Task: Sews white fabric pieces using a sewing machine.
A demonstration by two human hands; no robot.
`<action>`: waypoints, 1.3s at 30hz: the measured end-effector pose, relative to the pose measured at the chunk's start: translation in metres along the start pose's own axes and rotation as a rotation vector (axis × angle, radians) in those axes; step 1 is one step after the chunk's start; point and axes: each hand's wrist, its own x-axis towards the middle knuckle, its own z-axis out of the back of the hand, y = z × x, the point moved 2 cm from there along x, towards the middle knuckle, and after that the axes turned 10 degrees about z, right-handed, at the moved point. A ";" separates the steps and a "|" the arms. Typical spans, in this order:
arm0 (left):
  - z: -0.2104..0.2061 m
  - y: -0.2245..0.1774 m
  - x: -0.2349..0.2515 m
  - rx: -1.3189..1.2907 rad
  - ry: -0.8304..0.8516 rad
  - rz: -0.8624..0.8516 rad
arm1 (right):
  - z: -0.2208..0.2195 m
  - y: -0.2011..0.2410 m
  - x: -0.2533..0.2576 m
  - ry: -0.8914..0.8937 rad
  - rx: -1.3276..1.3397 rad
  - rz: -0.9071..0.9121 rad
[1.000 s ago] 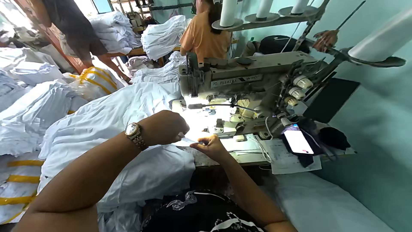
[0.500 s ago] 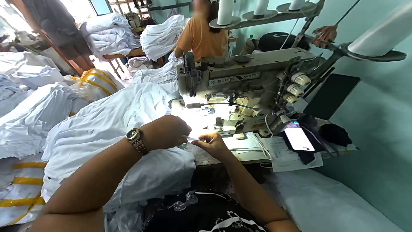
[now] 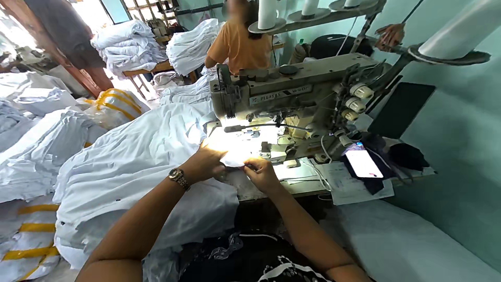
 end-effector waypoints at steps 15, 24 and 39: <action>-0.020 0.035 0.028 -0.017 -0.129 0.140 | -0.014 -0.010 0.017 0.058 -0.455 0.152; -0.029 0.037 0.030 -0.249 -0.240 0.260 | 0.001 -0.005 -0.016 -0.070 0.088 0.085; -0.030 0.032 0.029 -0.219 -0.267 0.251 | 0.160 0.015 0.028 -0.958 0.204 0.156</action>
